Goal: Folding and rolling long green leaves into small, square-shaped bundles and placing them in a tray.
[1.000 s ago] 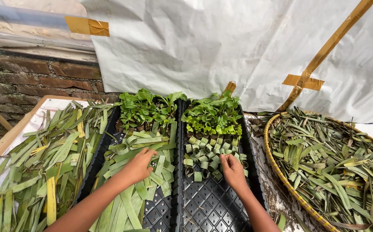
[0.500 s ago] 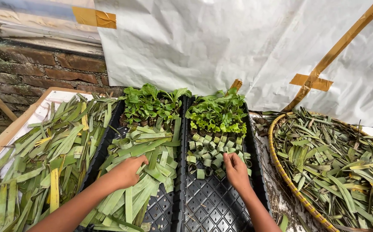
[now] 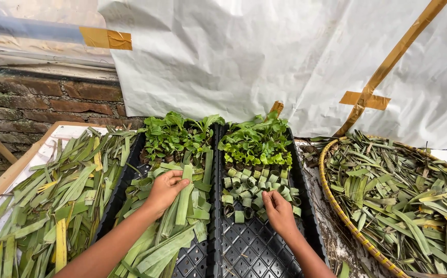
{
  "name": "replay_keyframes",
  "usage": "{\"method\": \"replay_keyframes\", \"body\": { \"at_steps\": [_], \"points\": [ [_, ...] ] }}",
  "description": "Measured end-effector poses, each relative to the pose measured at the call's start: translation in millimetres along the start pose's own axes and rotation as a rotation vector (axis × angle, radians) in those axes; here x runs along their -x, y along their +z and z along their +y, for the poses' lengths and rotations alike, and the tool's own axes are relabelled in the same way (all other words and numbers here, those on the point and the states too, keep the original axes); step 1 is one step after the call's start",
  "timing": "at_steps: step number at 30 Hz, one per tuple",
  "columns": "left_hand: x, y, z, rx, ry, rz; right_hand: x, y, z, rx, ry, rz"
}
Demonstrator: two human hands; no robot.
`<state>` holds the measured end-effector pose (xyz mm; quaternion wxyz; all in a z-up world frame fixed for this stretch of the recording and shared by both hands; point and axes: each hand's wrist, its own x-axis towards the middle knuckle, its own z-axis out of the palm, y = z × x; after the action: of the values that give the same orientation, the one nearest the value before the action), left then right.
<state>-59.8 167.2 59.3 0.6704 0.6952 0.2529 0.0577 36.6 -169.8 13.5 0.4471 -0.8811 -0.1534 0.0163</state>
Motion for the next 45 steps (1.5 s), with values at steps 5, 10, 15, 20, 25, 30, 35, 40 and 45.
{"method": "replay_keyframes", "body": {
  "at_steps": [5,10,15,20,25,30,35,40,45],
  "points": [
    [-16.1,28.8,-17.9,0.221,0.005,0.006,7.4,17.1,-3.4,0.051,-0.124,-0.071],
    [-0.9,39.6,-13.0,0.295,0.011,-0.002,22.9,29.3,-52.1,0.142,-0.463,-0.119],
    [8.2,43.3,-16.0,0.394,0.122,-0.103,29.9,61.1,-100.1,0.28,-0.567,-0.316],
    [35.2,39.6,3.7,0.37,0.024,-0.28,24.3,86.6,-88.0,-0.074,-0.326,-0.314],
    [29.0,36.3,-19.0,-0.203,-0.063,-0.37,21.5,78.9,-79.8,-0.238,-0.13,-0.333],
    [48.4,36.8,7.9,-0.119,0.01,-0.328,22.7,71.2,-79.9,-0.242,-0.082,-0.27],
    [24.6,28.3,-10.4,-0.246,-0.039,-0.186,24.5,78.4,-70.0,-0.291,-0.152,-0.3],
    [23.6,18.6,-10.5,-0.518,0.002,-0.085,28.3,81.7,-69.8,-0.24,-0.207,-0.313],
    [30.6,18.8,-12.5,-0.395,0.413,-0.007,22.5,78.1,-55.9,0.016,-0.833,0.105]
  ]
}}
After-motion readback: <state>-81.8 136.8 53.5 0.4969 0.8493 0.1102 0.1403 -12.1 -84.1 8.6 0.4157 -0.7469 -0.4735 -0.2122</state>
